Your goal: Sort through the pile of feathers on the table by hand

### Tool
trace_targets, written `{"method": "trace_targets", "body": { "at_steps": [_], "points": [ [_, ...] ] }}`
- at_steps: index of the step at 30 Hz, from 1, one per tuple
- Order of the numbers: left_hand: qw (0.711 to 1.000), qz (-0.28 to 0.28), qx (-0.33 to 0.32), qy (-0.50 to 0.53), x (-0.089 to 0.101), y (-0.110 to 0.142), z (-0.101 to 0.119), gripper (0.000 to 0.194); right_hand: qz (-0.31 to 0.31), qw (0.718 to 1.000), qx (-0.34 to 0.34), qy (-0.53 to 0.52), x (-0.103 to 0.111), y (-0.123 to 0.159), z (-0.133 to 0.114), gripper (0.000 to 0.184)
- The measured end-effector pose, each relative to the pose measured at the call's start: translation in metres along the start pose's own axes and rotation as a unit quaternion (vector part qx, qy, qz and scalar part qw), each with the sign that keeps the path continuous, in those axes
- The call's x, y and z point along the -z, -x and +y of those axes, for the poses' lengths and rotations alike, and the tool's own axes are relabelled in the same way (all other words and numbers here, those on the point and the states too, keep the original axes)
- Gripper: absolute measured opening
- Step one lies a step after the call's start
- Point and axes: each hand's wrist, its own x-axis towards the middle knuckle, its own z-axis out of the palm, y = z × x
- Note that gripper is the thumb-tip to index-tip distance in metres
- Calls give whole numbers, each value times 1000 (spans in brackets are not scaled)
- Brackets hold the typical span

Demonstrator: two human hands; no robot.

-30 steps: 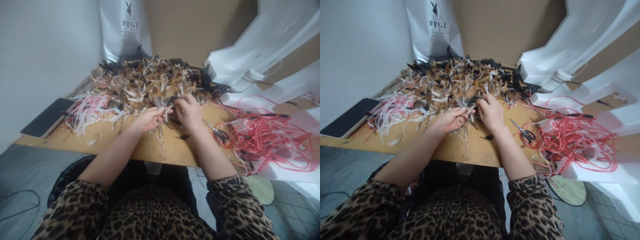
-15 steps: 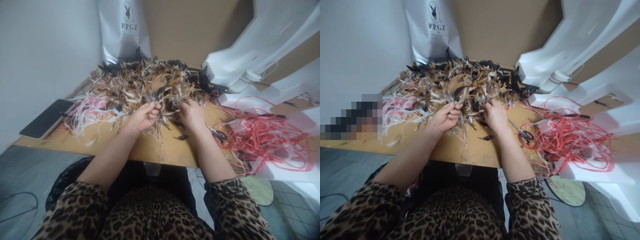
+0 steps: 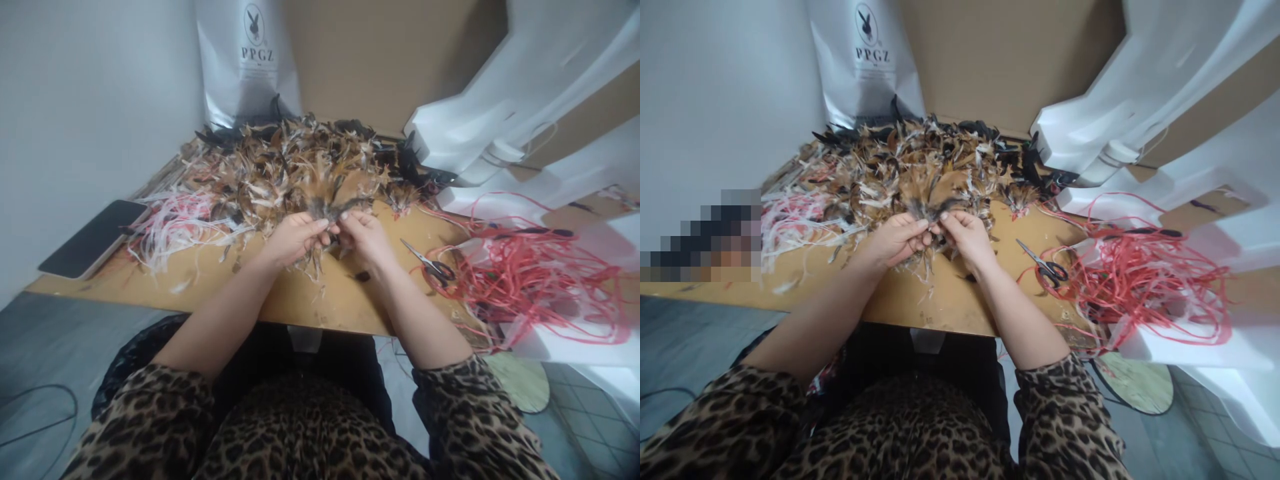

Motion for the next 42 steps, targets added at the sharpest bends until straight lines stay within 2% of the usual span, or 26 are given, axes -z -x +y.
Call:
{"method": "trace_targets", "body": {
  "at_steps": [5,11,13,18,29,37,42],
  "points": [
    [1000,-2,5,-13,-2,1,-3,20,8,997,-50,-50,0,-2,2,39],
    [995,86,40,32,-1,-3,-1,8,40,997,-14,-70,3,-2,3,40],
    [994,96,45,30,-2,-3,-2,10,55,997,7,-51,3,-1,4,42],
    [994,93,51,9,-4,-2,-4,17,75,995,62,30,1,-2,5,44],
    [996,76,41,-33,-2,-3,-8,19,92,983,100,123,6,-5,14,43],
    [991,74,51,-103,-8,1,-4,19,91,984,117,100,6,-6,18,39],
    [990,77,41,-113,-8,1,-3,21,79,989,89,89,4,-3,14,37]
  ]
}}
